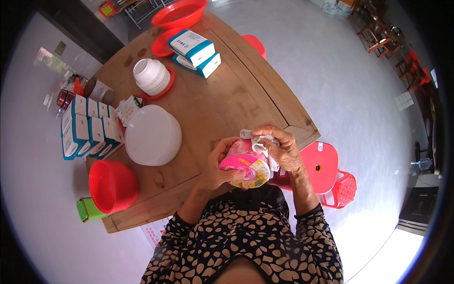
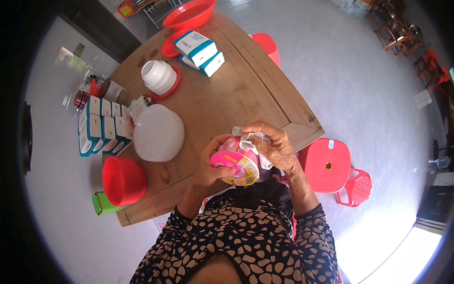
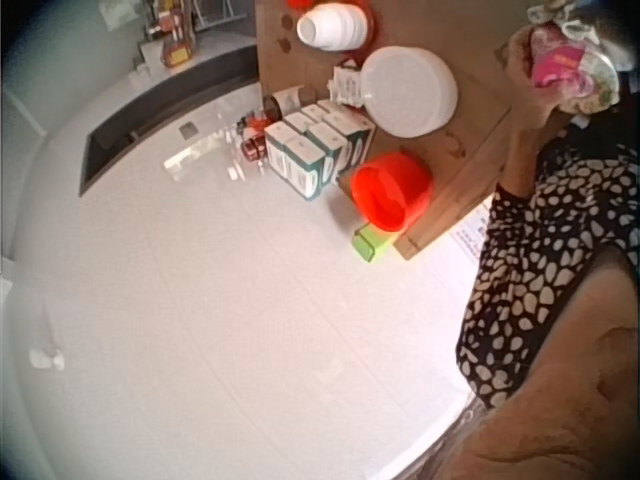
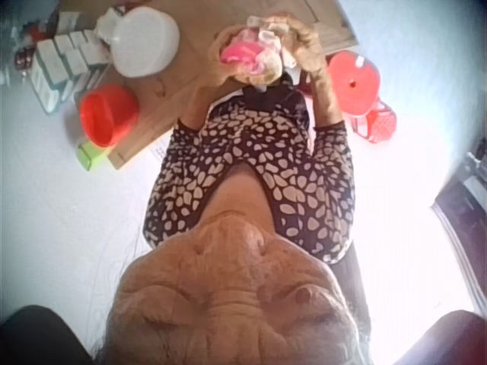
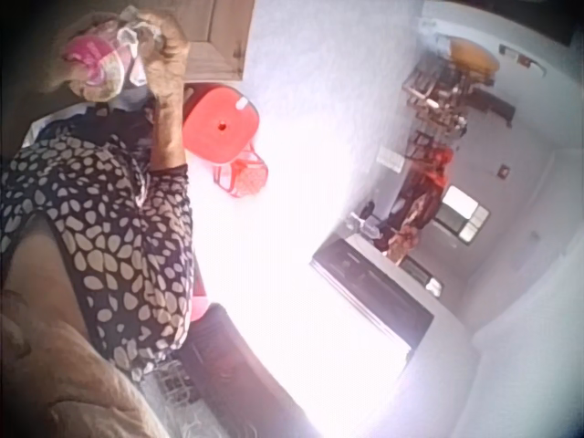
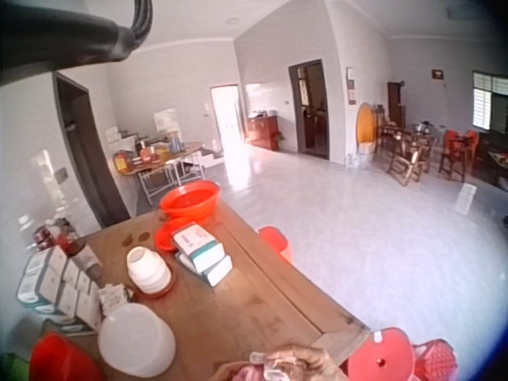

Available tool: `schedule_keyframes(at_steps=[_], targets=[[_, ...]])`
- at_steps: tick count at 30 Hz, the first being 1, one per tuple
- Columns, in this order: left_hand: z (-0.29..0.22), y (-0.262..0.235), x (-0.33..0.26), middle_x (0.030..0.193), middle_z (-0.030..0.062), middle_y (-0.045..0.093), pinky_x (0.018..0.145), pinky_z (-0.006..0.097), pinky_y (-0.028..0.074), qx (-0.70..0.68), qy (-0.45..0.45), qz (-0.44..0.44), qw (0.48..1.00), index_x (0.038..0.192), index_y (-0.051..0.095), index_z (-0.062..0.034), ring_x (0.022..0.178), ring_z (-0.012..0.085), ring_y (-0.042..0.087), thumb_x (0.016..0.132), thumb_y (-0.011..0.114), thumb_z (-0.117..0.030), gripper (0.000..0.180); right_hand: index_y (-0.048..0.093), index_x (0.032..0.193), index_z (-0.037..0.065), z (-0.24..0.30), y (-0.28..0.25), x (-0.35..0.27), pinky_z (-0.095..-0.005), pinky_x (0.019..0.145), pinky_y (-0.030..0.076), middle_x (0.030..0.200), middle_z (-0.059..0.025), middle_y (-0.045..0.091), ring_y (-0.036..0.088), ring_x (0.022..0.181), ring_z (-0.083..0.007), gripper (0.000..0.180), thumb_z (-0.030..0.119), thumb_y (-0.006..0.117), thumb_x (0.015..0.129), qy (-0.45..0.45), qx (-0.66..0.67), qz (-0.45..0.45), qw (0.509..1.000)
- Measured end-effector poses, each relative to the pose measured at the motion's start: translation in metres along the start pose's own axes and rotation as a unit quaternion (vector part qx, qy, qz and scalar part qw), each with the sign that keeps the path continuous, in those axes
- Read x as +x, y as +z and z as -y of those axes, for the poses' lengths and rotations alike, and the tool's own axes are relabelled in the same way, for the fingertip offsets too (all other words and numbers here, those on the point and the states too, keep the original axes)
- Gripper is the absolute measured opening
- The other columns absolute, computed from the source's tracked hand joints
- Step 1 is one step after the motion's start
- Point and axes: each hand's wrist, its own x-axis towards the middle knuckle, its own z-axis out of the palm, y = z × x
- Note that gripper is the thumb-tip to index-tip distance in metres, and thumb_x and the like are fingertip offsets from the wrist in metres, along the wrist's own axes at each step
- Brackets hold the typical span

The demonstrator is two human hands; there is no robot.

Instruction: The person wipes the interior and exterior of a red plastic bowl with a white cloth, then places it on a wooden table. They proceed to wipe a small pink container and a clear plastic bowl, handling each item individually with the cloth.

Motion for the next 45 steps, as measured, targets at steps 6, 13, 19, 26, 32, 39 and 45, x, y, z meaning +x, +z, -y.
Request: schedule_keyframes(at_steps=[6,13,19,26,32,39,45], targets=[[0.019,0.001,0.005,0.118,0.0116,0.059,0.096,0.034,0.046,-0.229,-0.029,-0.052,0.972,0.124,0.048,0.0027,0.109,0.021,0.058,0.08,0.07,-0.014,0.052,0.06,0.113,0.002,-0.002,0.013,-0.011,-0.0247,0.085,0.044,0.108,-0.0065,0.056,0.052,0.1,-0.0128,0.025,0.0,0.055,0.089,-0.04,-0.069,-0.091,0.993],[0.029,0.003,0.015,0.112,0.0136,0.063,0.093,0.04,0.051,-0.457,-0.05,-0.069,0.885,0.12,0.052,0.0017,0.105,0.0238,0.062,0.093,0.056,-0.026,0.039,0.063,0.111,0.005,-0.012,0.027,-0.026,-0.0372,0.09,0.042,0.113,-0.0144,0.056,0.052,0.102,-0.0283,0.033,0.005,0.062,0.079,-0.152,-0.266,-0.108,0.946],[0.027,0.006,0.015,0.111,0.0137,0.064,0.092,0.045,0.051,-0.5,-0.117,-0.038,0.857,0.121,0.053,-0.0001,0.105,0.0257,0.062,0.09,0.06,-0.026,0.041,0.062,0.113,0.002,0.006,0.014,0.002,-0.0385,0.087,0.043,0.107,-0.016,0.059,0.053,0.097,-0.0319,0.03,0.012,0.057,0.085,-0.14,-0.282,-0.05,0.948],[0.035,-0.001,0.015,0.115,0.0145,0.062,0.084,0.048,0.053,-0.482,-0.133,-0.054,0.864,0.124,0.051,-0.0042,0.101,0.0287,0.064,0.092,0.055,-0.031,0.043,0.062,0.111,0.0,-0.005,0.011,0.023,-0.0306,0.085,0.046,0.104,-0.0112,0.063,0.059,0.097,-0.0202,0.024,0.014,0.051,0.095,-0.023,-0.081,0.006,0.996],[0.015,0.009,0.017,0.114,0.0145,0.062,0.071,0.048,0.059,-0.459,-0.102,0.012,0.883,0.126,0.051,-0.0078,0.096,0.0305,0.065,0.096,0.043,-0.041,0.045,0.063,0.106,0.003,0.002,0.028,0.006,-0.038,0.089,0.043,0.109,-0.0132,0.061,0.058,0.103,-0.0288,0.021,0.014,0.057,0.089,-0.171,-0.252,-0.078,0.949],[0.026,0.002,0.014,0.11,0.0149,0.063,0.08,0.042,0.057,-0.495,-0.094,-0.021,0.864,0.118,0.056,-0.0027,0.098,0.0271,0.065,0.097,0.042,-0.042,0.047,0.067,0.104,0.013,-0.004,0.06,-0.023,-0.041,0.086,0.04,0.117,-0.0045,0.06,0.054,0.111,-0.0284,0.034,0.015,0.067,0.07,-0.313,-0.44,-0.098,0.836],[0.018,0.014,0.008,0.114,0.0143,0.062,0.084,0.044,0.055,-0.512,-0.113,0.001,0.852,0.12,0.055,-0.0048,0.102,0.0271,0.063,0.095,0.046,-0.043,0.046,0.066,0.101,0.008,0.012,0.045,-0.013,-0.0387,0.085,0.044,0.114,-0.0113,0.061,0.058,0.106,-0.0284,0.017,0.016,0.059,0.087,-0.294,-0.394,-0.081,0.867]])
